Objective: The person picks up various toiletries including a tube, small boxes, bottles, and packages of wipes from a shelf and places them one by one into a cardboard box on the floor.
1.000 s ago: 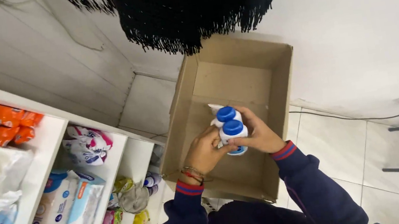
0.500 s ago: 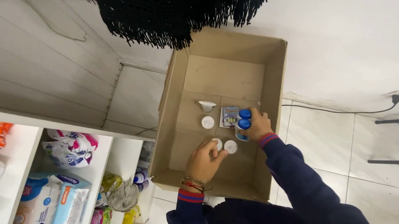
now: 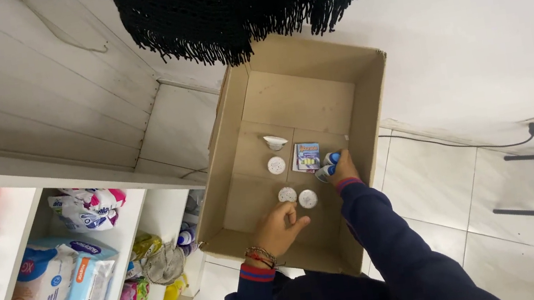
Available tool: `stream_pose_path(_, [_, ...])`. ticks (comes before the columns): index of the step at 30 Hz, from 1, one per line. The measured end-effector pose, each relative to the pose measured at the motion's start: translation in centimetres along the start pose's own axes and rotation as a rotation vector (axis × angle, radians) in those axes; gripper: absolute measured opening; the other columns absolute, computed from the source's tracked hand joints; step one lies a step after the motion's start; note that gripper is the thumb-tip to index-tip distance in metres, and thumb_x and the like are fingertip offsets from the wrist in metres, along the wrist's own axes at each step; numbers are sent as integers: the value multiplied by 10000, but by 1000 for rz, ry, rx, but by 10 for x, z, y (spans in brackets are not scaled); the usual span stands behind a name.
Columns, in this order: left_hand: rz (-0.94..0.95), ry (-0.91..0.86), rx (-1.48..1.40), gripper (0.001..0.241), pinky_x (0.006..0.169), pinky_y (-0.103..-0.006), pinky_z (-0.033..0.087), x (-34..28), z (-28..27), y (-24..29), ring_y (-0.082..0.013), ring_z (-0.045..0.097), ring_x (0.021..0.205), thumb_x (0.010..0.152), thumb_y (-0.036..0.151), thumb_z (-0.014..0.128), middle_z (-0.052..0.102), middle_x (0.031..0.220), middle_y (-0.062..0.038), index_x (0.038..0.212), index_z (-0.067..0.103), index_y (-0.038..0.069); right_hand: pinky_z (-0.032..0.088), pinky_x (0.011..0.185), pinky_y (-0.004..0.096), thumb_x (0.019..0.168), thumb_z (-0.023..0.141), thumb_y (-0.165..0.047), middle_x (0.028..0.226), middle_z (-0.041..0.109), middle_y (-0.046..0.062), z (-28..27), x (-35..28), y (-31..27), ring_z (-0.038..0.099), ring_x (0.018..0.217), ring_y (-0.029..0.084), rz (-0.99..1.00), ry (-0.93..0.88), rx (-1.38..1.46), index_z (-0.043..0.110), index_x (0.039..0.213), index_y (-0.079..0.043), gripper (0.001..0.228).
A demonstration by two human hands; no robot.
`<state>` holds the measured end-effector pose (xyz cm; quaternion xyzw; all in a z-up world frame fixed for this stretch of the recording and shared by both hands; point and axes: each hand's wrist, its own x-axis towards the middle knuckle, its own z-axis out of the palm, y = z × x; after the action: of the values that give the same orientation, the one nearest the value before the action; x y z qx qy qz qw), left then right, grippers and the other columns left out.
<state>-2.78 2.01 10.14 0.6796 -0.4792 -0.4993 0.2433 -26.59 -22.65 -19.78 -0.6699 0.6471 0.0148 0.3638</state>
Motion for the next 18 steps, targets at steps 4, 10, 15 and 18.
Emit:
stream_pose_path(4, [-12, 13, -37, 475, 1291, -670, 623, -2, 4, -4, -539, 715, 1652, 1209, 471, 894, 831, 1659, -280, 1026, 605, 142, 697, 1346, 597, 836, 1112, -244, 1861, 565, 212, -14, -9, -10, 793, 1527, 538, 21, -61, -102, 439, 1737, -158, 1127])
stream_pose_path(10, [-30, -31, -32, 445, 1328, -670, 600, -1, 1, 2, -528, 678, 1706, 1250, 465, 854, 797, 1690, -301, 1072, 602, 144, 713, 1349, 604, 731, 1208, -305, 1899, 483, 223, -1, 3, 2, 765, 1568, 556, 3, -103, -195, 451, 1835, -156, 1347])
stream_pose_path(15, [-37, -14, -35, 425, 1288, -666, 619, -8, 0, 0, -568, 706, 1647, 1199, 428, 902, 807, 1689, -287, 1055, 615, 150, 626, 1442, 638, 491, 1299, -611, 2028, 341, 202, -7, 5, 10, 648, 1684, 616, -5, -127, -205, 357, 1953, -210, 1785])
stream_pose_path(18, [-45, 90, 7, 369, 1283, -631, 645, -9, 5, -1, -487, 755, 1607, 1166, 450, 924, 854, 1635, -201, 1105, 670, 189, 621, 1424, 710, 497, 1286, -687, 1985, 381, 295, -44, -23, -30, 626, 1687, 652, -21, -125, -187, 317, 1978, -168, 1845])
